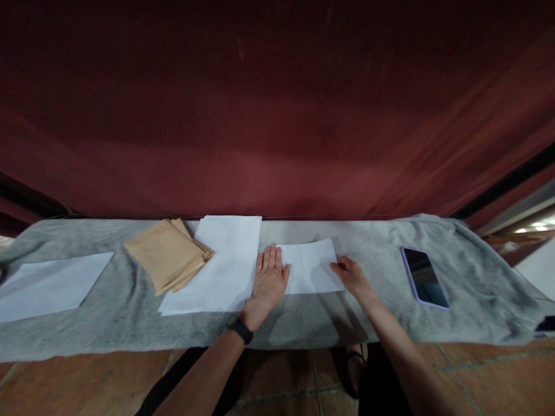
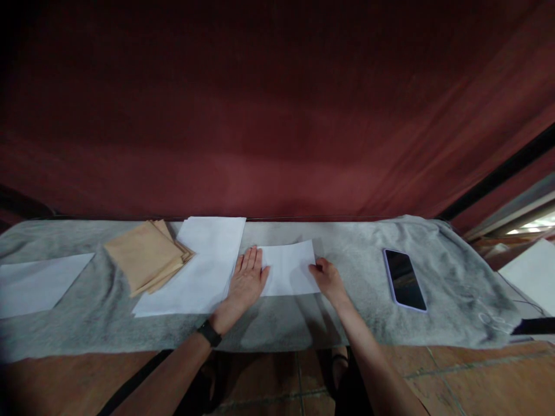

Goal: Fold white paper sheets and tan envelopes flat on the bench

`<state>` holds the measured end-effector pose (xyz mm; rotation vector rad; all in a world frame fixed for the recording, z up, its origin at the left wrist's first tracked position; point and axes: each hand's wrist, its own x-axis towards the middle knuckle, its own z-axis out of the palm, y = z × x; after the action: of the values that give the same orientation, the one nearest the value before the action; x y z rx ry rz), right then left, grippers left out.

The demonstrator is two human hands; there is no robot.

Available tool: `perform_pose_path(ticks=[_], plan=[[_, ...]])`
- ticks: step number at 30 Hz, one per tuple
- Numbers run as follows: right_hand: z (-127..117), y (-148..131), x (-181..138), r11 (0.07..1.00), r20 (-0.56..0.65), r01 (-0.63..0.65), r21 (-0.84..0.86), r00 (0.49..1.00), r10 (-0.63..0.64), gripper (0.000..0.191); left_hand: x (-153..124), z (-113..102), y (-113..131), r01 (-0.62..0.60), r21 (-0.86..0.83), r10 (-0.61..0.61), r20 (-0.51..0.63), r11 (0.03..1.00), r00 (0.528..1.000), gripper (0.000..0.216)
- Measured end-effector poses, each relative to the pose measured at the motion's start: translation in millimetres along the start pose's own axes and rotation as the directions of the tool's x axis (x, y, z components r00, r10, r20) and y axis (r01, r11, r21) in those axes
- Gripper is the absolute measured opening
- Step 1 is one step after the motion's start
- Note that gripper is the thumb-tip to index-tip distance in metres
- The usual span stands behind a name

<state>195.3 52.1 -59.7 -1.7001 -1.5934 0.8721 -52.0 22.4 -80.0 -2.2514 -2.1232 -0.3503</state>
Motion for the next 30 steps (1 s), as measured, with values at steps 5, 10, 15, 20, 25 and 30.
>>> perform_pose_path(ticks=[5, 10, 15, 20, 25, 30], plan=[[-10, -10, 5, 0.965, -0.071, -0.015, 0.261, 0.997, 0.035, 0.035, 4, -11, 1, 0.010, -0.162, -0.015, -0.032, 0.987, 0.999, 0.061], [-58, -25, 11, 0.877, -0.386, 0.155, 0.455, 0.922, 0.038, 0.037, 10, -31, 10, -0.089, -0.619, 0.072, -0.051, 0.781, 0.996, 0.058], [-83, -48, -6, 0.948, -0.680, 0.306, 0.087, 0.713, -0.168, 0.032, 13, -37, 27, 0.115, -0.926, 0.013, 0.128, 0.359, 0.992, 0.056], [-34, -70, -38, 0.872, -0.358, 0.403, -0.277, 0.799, -0.483, 0.023, 8, -47, 44, 0.280, -0.953, 0.117, 0.267, -0.119, 0.957, 0.067], [19, -78, -55, 0.775, -0.028, 0.486, -0.403, 0.840, -0.542, 0.027, 2, -51, 50, 0.340, -0.871, 0.156, 0.304, -0.355, 0.940, 0.064], [41, -80, -62, 0.750, 0.089, 0.497, -0.437, 0.853, -0.514, 0.020, 2, -47, 44, 0.381, -0.813, 0.083, 0.386, -0.440, 0.919, 0.039]])
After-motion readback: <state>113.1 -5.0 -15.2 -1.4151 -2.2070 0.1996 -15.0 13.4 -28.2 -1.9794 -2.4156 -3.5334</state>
